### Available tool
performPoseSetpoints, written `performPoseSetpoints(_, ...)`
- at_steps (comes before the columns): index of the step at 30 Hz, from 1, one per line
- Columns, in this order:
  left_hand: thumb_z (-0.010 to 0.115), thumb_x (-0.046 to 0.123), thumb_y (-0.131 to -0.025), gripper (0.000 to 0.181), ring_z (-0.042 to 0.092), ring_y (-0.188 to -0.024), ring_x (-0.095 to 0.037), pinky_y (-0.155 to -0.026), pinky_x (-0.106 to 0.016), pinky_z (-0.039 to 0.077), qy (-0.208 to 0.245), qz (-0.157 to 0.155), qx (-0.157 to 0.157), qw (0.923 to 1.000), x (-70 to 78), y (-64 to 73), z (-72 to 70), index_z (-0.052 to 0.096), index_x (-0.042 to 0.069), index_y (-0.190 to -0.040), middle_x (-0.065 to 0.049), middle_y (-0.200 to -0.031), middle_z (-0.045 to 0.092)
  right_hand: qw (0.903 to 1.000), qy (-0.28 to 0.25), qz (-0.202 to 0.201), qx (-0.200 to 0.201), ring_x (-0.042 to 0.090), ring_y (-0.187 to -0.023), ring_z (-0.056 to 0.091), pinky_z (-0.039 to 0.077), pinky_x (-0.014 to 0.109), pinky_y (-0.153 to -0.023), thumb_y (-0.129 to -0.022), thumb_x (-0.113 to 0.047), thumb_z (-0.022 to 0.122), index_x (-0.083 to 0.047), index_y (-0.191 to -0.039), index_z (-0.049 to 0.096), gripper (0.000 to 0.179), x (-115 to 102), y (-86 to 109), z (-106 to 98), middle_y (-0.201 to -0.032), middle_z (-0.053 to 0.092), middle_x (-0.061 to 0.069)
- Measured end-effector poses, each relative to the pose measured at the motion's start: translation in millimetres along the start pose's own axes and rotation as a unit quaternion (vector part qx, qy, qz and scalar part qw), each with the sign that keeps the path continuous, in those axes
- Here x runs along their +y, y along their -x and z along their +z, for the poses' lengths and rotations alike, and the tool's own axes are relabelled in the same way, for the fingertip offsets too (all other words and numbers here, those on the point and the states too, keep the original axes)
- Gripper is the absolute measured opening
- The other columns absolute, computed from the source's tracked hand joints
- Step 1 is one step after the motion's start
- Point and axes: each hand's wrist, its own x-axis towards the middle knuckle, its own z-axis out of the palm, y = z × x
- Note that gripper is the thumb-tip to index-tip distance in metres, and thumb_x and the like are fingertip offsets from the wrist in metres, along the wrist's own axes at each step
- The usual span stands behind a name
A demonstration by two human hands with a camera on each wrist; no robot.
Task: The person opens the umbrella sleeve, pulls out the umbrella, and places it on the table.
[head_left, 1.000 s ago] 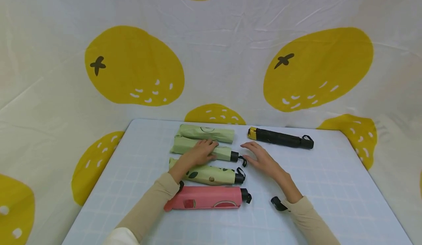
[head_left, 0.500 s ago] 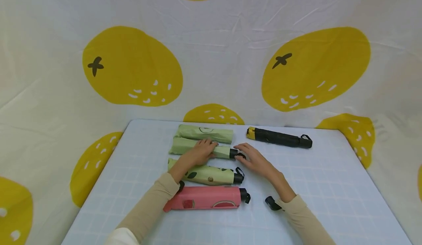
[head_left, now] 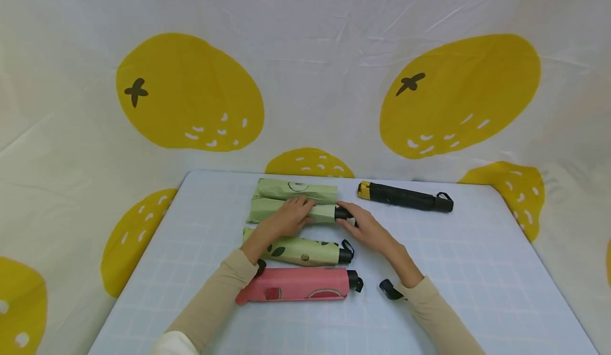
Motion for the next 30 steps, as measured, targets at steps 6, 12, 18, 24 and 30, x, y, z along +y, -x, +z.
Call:
performPoseSetpoints(6,0.063,0.029,-0.104,0.055,0.051,-0.129,-0.036,-0.11,-0.055,0.04,0.014,-0.021,-0.004,0.9997,1.5,-4.4,-1.4,0.045,0.004,-0.15,-0.021,-0.137,0.053,0.9996,-0.004,-0.02,0.019,0.03,-0.117,0.065,0.055,0.047,-0.09,-0.099,-0.009,0.069,0.004,-0.145,0.052,0.05,0.0,-1.4,-4.0,-0.138,0.061,0.02)
performPoseSetpoints(12,0.068,0.034,-0.101,0.064,0.046,-0.138,-0.037,-0.115,-0.057,0.034,0.03,-0.033,-0.018,0.9988,4.6,-7.3,-3.7,0.043,0.006,-0.153,-0.019,-0.147,0.051,0.9992,-0.017,-0.03,0.02,0.022,-0.105,0.069,0.053,0.034,-0.073,-0.099,-0.009,0.07,0.003,-0.144,0.053,0.05,-1.8,-2.5,-5.6,-0.132,0.065,0.017)
performPoseSetpoints(18,0.067,0.037,-0.1,0.065,0.046,-0.139,-0.036,-0.114,-0.055,0.035,0.02,-0.048,-0.036,0.998,4.1,-7.9,-2.4,0.043,0.007,-0.153,-0.017,-0.149,0.05,0.9991,-0.017,-0.028,0.028,0.023,-0.107,0.066,0.054,0.039,-0.078,-0.098,-0.009,0.071,0.002,-0.142,0.057,0.047,-2.9,0.8,-7.3,-0.134,0.065,0.017)
performPoseSetpoints(24,0.068,0.035,-0.1,0.064,0.046,-0.139,-0.037,-0.115,-0.055,0.034,0.028,-0.049,-0.039,0.9976,2.8,-8.5,-1.8,0.044,0.006,-0.151,-0.017,-0.148,0.051,0.9984,-0.019,-0.027,0.045,0.026,-0.121,0.063,0.054,0.046,-0.094,-0.097,-0.009,0.072,-0.001,-0.137,0.062,0.042,1.1,6.3,-11.6,-0.133,0.066,0.012)
performPoseSetpoints(30,0.069,0.036,-0.099,0.063,0.046,-0.138,-0.037,-0.115,-0.056,0.034,0.025,-0.048,-0.043,0.9976,2.7,-7.9,-2.7,0.045,0.007,-0.149,-0.017,-0.147,0.052,0.9976,-0.016,-0.036,0.056,0.025,-0.113,0.066,0.055,0.045,-0.09,-0.095,-0.007,0.074,0.001,-0.132,0.066,0.039,4.8,10.2,-17.7,-0.127,0.07,0.01)
